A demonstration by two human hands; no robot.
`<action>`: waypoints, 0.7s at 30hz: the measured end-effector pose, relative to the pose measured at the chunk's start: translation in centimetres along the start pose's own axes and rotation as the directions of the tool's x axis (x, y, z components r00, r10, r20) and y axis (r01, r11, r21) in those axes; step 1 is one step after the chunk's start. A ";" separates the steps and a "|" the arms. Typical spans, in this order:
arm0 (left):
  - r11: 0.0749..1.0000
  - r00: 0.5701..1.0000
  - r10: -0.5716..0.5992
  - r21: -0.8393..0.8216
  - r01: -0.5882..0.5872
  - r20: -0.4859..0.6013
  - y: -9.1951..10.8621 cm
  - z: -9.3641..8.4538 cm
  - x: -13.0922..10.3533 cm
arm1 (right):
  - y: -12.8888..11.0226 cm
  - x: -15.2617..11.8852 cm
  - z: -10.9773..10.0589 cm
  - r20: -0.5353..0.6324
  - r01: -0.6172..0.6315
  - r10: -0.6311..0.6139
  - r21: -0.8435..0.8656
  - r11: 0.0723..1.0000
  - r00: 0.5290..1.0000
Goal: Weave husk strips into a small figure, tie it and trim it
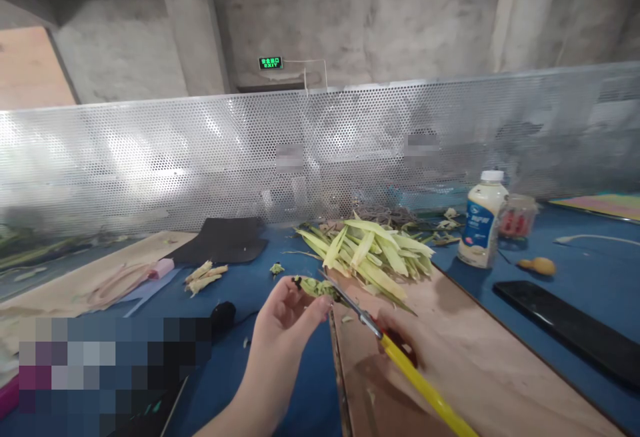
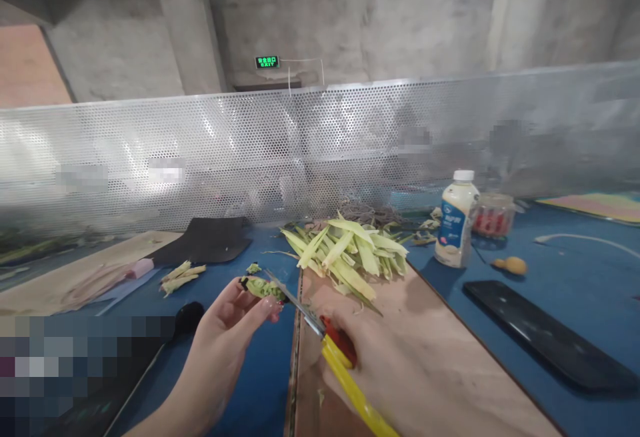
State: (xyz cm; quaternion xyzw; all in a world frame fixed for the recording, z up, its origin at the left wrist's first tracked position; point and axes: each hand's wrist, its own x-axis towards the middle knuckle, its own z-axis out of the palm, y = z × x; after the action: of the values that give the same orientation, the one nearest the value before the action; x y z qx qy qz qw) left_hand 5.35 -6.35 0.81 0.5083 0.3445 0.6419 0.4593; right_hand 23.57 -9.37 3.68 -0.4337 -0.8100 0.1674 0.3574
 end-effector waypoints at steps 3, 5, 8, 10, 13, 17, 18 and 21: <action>1.000 1.000 0.006 0.000 -0.006 0.015 0.0 0.0 0.0 | 1.6 0.0 1.4 0.020 -0.010 0.009 0.054 0.998 1.000; 1.000 1.000 -0.003 0.009 0.003 0.025 0.1 0.1 0.0 | 2.8 0.3 2.8 0.006 -0.049 0.048 0.110 0.993 0.999; 1.000 0.999 -0.017 0.017 0.016 0.048 0.3 0.1 -0.1 | 3.6 0.8 3.8 -0.010 -0.074 0.076 0.125 0.989 0.997; 1.000 0.998 -0.019 0.019 0.018 0.064 0.3 0.2 -0.1 | 3.1 0.8 3.1 0.007 -0.049 0.048 0.122 0.991 0.999; 0.999 0.997 -0.019 0.033 0.016 0.069 0.4 0.1 -0.2 | 1.7 0.1 1.1 0.032 -0.025 0.021 0.128 0.991 0.999; 0.999 0.998 -0.025 0.049 0.023 0.052 0.3 0.0 -0.2 | 0.4 -0.2 -0.3 0.045 -0.005 -0.001 0.136 0.991 0.999; 0.999 0.998 -0.027 0.048 0.025 0.049 0.3 0.0 -0.2 | 0.2 -0.1 -0.3 0.044 -0.004 -0.003 0.142 0.990 0.999; 0.999 0.998 -0.024 0.037 0.022 0.049 0.5 0.2 -0.2 | 0.0 0.4 0.4 0.033 0.007 -0.013 0.172 0.985 0.999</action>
State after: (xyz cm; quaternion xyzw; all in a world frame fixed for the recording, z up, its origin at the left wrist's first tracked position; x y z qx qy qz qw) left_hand 5.39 -6.69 1.26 0.5283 0.3504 0.6173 0.4659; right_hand 23.11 -9.06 3.54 -0.3944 -0.8007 0.2419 0.3806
